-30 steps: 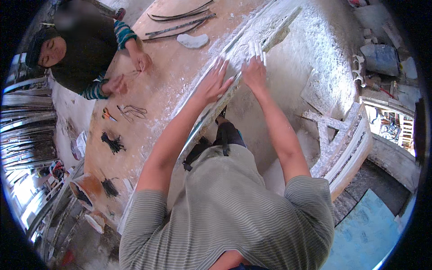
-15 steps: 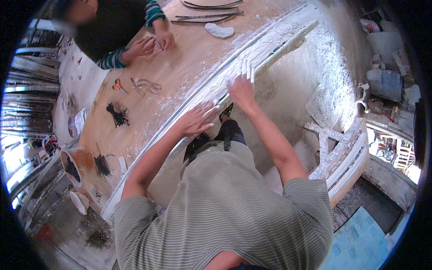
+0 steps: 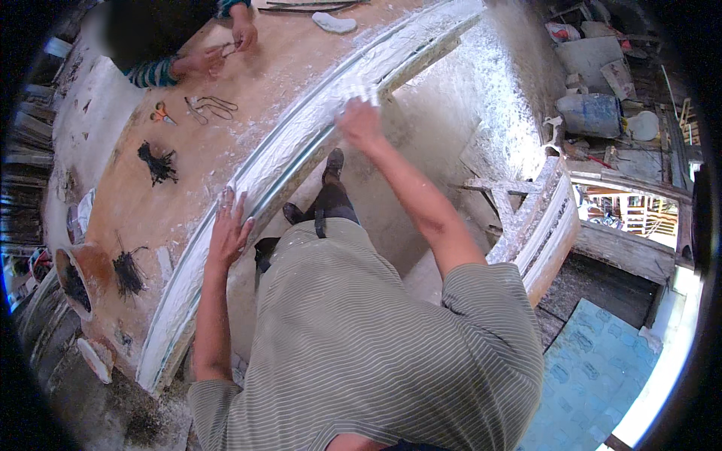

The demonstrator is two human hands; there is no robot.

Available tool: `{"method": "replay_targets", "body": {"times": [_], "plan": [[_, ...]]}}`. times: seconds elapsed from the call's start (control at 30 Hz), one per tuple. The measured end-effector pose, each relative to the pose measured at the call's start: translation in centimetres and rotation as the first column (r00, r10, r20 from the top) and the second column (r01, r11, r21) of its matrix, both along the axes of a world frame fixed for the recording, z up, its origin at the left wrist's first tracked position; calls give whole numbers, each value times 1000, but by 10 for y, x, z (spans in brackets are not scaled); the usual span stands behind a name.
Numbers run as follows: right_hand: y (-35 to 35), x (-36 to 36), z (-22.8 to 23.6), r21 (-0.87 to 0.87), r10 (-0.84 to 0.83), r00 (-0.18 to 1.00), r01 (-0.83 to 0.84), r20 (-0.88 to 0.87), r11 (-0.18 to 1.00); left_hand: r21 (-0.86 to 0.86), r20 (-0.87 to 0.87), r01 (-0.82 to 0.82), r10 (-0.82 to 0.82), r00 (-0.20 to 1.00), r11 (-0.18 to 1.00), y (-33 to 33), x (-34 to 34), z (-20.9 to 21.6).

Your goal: The person scoops white paste from a bucket and spreads it along the edge of a long wooden frame using their hands. They repeatedly smooth the paste along the seam while another person works nearby.

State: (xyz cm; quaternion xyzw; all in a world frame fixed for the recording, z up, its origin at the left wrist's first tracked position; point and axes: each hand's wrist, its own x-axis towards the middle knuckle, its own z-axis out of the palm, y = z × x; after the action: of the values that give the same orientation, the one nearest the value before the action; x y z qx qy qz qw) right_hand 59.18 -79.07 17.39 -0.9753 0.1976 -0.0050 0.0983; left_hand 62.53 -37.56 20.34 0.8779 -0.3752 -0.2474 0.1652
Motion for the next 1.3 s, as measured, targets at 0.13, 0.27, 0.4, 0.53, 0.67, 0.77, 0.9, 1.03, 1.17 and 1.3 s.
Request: {"method": "replay_targets", "body": {"times": [0.13, 0.27, 0.4, 0.53, 0.67, 0.77, 0.9, 1.03, 1.17, 1.3], "plan": [[-3, -8, 10, -64, -35, 994, 41, 99, 997, 54, 81, 147, -151, 985, 988, -7, 2, -1], [70, -28, 17, 73, -1, 987, -10, 162, 997, 70, 162, 269, -277, 947, 961, -22, 4, 0], [124, -48, 23, 111, 7, 998, -14, 64, 994, 38, 241, 350, -348, 906, 936, -50, 16, -15], [101, -27, 32, 101, -137, 991, 136, -3, 986, 32, 337, 394, -381, 861, 919, -101, 28, -18], [29, 3, 49, 312, -300, 924, 365, -237, 877, -27, 429, 447, -393, 813, 894, -183, 41, -20], [-35, 17, 42, 275, -386, 897, 435, -217, 857, -50, 478, 476, -397, 783, 878, -259, 52, -17], [-132, 36, 40, 264, -458, 873, 487, -165, 833, -102, 529, 476, -358, 770, 874, -368, 72, -24], [-228, 53, 27, 269, -543, 835, 544, -86, 794, -106, 512, 470, -357, 781, 876, -477, 92, -21], [-368, 58, -24, 192, -348, 927, 370, -137, 909, -102, 564, 516, -378, 734, 850, -585, 102, -18], [-446, 86, 51, 378, -387, 881, 467, -271, 799, -176, 533, 483, -330, 779, 858, -644, 125, -29]]}}
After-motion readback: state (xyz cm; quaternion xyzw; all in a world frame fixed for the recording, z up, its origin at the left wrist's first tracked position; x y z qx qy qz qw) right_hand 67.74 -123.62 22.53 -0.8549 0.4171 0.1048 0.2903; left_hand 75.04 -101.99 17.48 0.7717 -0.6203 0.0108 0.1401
